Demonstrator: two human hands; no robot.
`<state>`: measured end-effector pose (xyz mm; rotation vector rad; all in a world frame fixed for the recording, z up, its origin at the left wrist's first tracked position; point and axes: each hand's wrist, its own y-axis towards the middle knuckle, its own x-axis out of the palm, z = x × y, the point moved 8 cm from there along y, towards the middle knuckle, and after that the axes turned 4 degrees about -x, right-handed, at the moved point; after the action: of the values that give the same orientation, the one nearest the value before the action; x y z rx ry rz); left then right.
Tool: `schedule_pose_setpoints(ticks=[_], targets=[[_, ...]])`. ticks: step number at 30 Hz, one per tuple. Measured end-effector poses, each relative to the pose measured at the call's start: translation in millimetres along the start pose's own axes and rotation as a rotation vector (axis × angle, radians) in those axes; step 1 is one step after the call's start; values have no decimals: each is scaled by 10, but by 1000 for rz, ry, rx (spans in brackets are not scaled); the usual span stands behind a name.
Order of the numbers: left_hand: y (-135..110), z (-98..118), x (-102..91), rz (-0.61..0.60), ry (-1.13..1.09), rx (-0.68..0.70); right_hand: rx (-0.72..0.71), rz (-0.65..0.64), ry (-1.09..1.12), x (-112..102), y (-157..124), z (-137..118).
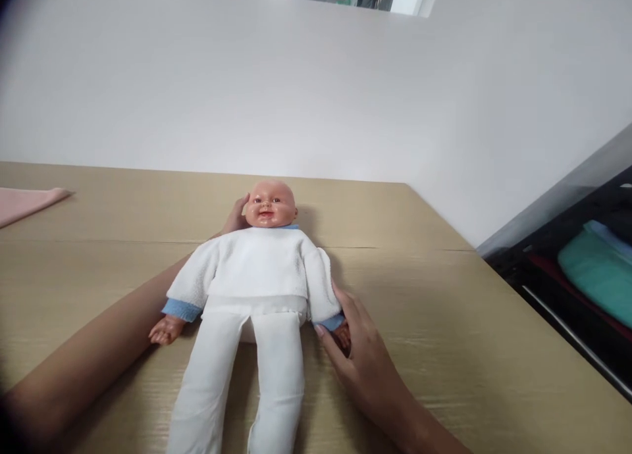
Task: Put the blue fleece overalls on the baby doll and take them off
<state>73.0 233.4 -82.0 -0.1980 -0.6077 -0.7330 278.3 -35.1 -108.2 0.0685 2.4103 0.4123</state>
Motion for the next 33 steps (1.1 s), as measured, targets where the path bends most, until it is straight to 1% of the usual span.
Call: schedule_pose_setpoints(ticks=[3, 7, 11, 17, 20, 24, 26, 33], targets=[[84, -92, -120, 21, 42, -99, 9, -16, -22, 14, -36, 41], [97, -121, -113, -9, 88, -137, 38, -40, -17, 40, -68, 90], [76, -128, -121, -10, 93, -122, 63, -48, -9, 43, -80, 110], [71, -140, -227, 78, 86, -72, 88, -73, 11, 38, -75, 98], [42, -138, -217, 102, 80, -53, 70, -67, -1, 29, -61, 75], [-4, -70, -195, 157, 69, 41, 64, -65, -14, 20, -49, 55], [-13, -52, -189, 183, 76, 58, 63, -62, -18, 12, -45, 40], [14, -85, -178, 161, 81, -7, 41, -36, -41, -12, -34, 31]])
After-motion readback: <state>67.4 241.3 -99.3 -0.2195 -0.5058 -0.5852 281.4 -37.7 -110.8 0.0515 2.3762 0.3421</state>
